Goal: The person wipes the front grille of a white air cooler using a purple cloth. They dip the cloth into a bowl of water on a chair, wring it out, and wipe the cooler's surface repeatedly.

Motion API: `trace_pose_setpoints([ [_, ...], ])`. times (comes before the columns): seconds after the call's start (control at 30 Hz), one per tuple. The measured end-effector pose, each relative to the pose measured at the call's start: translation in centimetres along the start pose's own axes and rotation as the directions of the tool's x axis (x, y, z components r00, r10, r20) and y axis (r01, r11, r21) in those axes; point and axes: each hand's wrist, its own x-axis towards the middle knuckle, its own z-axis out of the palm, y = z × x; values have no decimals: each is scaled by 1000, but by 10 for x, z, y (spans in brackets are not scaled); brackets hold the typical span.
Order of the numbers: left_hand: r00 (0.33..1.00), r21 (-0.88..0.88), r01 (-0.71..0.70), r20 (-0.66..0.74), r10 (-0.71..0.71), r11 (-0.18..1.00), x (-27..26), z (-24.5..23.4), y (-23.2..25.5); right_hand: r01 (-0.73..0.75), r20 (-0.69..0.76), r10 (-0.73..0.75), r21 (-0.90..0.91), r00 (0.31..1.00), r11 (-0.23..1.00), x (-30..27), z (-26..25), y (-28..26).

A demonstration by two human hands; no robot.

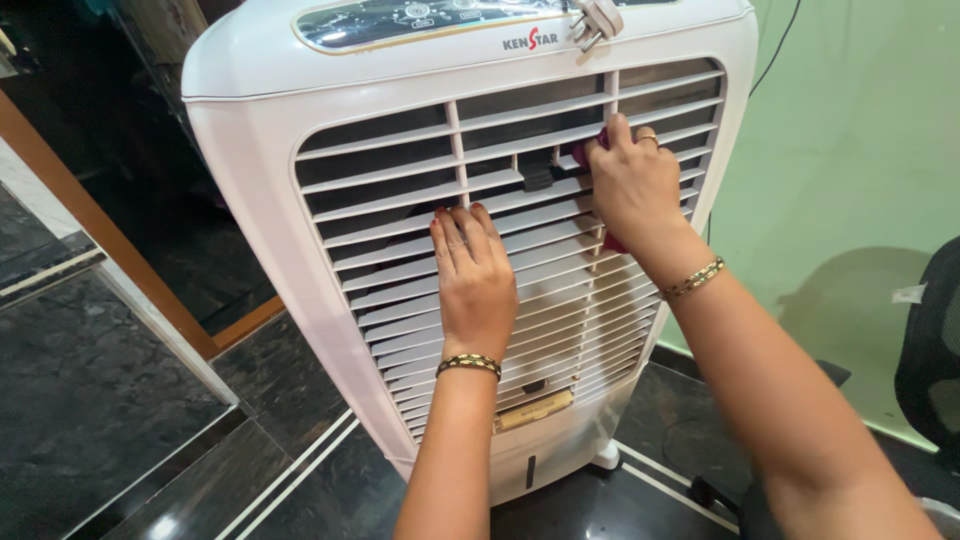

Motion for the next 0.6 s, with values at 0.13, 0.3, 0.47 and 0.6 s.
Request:
trace_pose_setpoints([
  [0.13,1000,-29,8,11,-7,1000,0,-1,0,-32,-1,32,40,999,999,-6,4,-4],
  [0.3,1000,-100,23,-7,-24,995,1,-3,2,-270,104,249,428,963,863,-17,-24,0],
  [0.47,998,-145,48,-36,-54,988,2,-2,4,-151,19,183,650,983,745,-16,-34,-14],
  [0.6,998,-107,38,-49,-43,994,-2,1,2,-156,126,112,438,986,885,-3,-18,-59],
])
